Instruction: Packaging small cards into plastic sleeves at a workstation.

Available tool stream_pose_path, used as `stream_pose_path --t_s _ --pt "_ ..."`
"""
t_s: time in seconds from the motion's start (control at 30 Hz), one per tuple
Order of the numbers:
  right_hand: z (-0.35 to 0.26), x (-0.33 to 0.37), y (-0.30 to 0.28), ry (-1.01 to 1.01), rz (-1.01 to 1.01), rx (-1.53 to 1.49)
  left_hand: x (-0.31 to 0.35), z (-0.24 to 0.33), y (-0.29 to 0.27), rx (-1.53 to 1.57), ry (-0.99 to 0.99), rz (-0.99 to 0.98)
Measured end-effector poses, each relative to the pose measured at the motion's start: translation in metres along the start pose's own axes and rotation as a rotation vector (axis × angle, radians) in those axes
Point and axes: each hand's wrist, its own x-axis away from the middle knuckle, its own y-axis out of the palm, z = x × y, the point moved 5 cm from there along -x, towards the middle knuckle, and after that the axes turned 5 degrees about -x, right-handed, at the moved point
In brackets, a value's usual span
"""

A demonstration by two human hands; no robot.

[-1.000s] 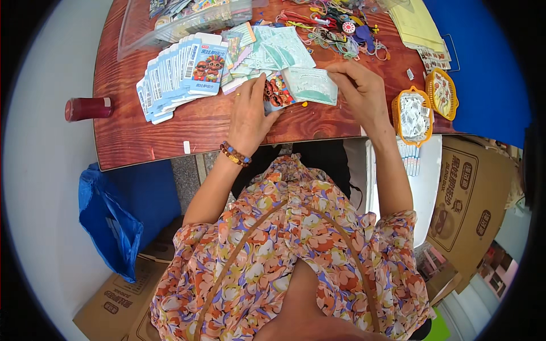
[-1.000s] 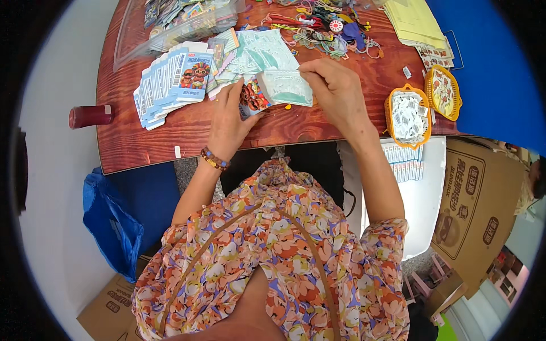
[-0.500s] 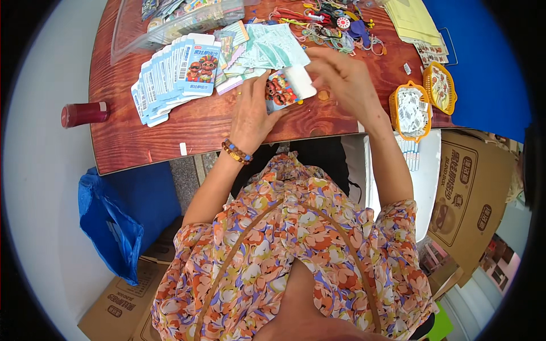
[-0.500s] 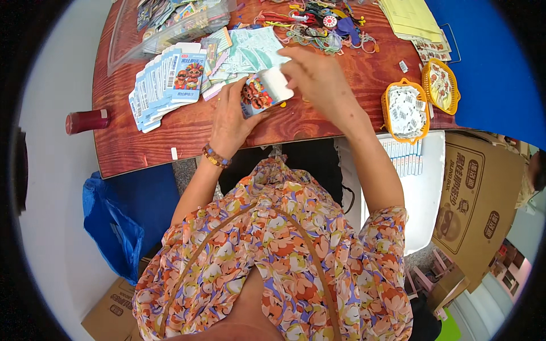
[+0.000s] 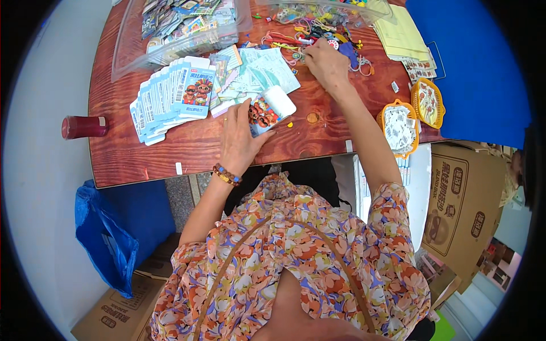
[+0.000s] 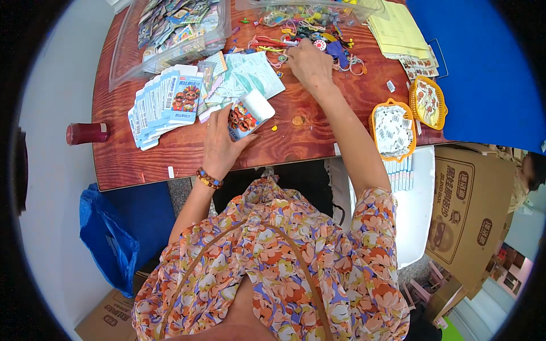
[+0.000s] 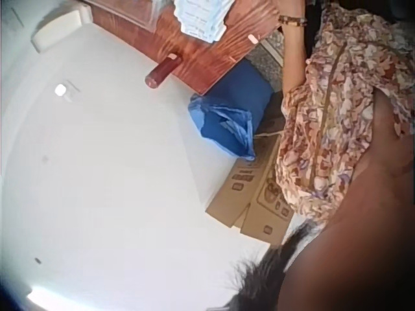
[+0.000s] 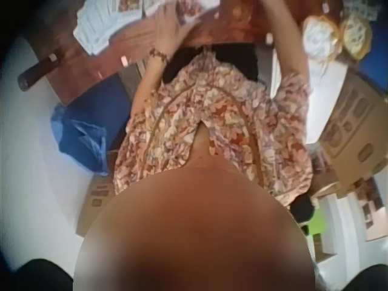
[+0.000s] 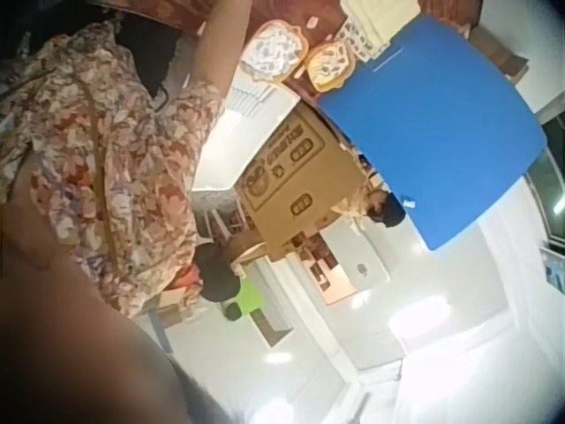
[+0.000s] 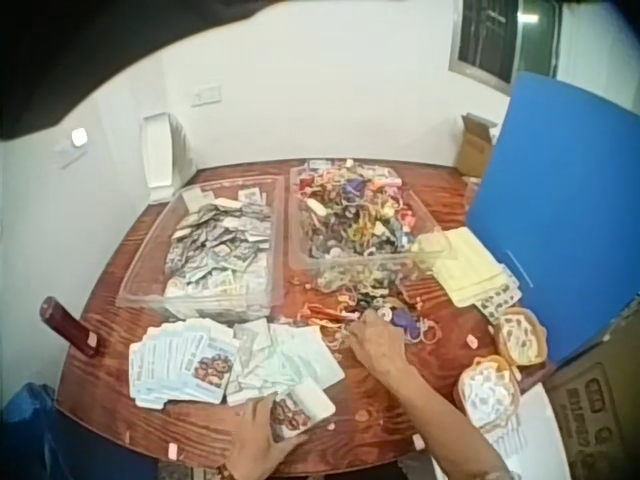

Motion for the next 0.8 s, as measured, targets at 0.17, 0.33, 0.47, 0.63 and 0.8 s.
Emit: stream_pose_path --t_s 0.17,0.33,0.47,0.63,0.8 --pt "0.028 0.001 -0.035 -0.146 0.228 -0.640 -0.001 -0.005 -0.004 0.009 0.018 0.036" --pt "0.042 0.005 -0.027 0.020 -0.152 -1.384 -0.014 0.007 -0.001 0.014 0.041 0.029" --pt "0.019 0.023 -0.042 0.214 -0.222 -1.543 -0.017 0.009 0.002 -0.025 0.043 0.037" --pt "-0.009 0.044 -0.047 0.176 -0.360 -1.536 -0.021 0.015 0.006 -0.054 0.036 0.035" --pt "-0.041 0.061 -0.049 0.082 -0.354 -1.305 -0.022 0.019 0.007 -0.036 0.051 0.052"
